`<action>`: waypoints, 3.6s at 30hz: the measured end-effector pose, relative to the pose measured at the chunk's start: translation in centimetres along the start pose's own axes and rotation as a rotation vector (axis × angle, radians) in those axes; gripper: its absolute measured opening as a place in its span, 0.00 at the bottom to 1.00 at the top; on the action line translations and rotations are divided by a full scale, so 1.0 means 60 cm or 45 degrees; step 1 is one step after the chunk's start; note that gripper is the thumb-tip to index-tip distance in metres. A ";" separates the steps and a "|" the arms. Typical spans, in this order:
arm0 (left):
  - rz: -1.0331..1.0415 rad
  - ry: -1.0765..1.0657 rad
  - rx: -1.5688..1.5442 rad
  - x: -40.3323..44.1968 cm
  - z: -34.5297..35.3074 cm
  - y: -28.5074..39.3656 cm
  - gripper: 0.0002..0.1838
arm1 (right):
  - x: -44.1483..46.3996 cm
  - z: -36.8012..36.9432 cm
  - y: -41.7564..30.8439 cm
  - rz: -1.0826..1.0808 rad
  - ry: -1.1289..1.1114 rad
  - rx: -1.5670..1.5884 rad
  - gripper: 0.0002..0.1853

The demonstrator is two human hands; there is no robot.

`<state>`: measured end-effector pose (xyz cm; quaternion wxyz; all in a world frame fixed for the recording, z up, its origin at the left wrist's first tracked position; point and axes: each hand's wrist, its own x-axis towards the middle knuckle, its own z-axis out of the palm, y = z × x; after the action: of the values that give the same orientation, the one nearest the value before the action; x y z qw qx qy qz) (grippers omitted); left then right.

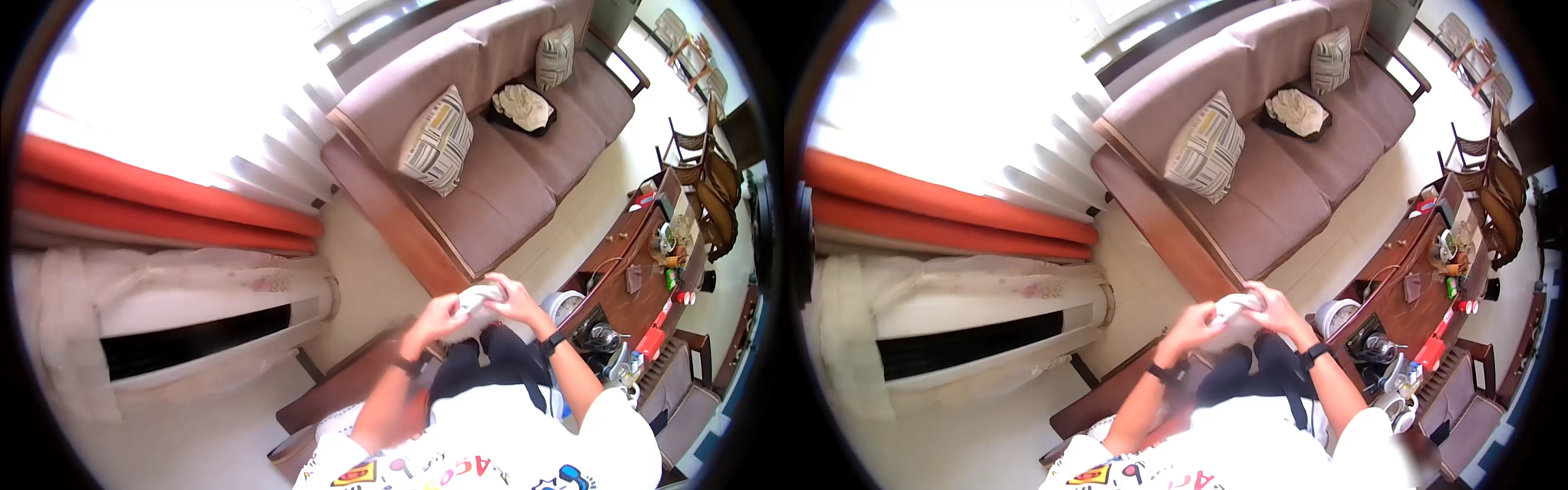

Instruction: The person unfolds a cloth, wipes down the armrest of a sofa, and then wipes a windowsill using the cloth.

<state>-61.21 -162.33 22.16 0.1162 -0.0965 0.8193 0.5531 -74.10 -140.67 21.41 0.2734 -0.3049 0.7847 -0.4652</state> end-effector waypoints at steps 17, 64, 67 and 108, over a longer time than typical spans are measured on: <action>0.029 0.726 0.282 -0.198 -0.094 0.259 0.20 | 0.079 -0.144 -0.287 -0.549 -0.151 -0.393 0.16; 0.719 0.521 0.696 0.234 -0.063 0.591 0.07 | 0.024 -0.574 -0.016 -0.324 0.656 -0.083 0.10; 0.678 0.545 0.778 0.270 -0.035 0.602 0.08 | 0.036 -0.625 0.015 -0.384 0.769 0.014 0.10; 0.768 0.364 0.547 1.034 0.119 0.831 0.12 | 0.235 -1.235 0.236 0.286 1.457 -0.047 0.07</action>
<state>-134.11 -139.11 45.23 -0.1491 0.0988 0.9158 0.3596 -139.47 -103.83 37.64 -0.1519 0.0754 0.8430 -0.5105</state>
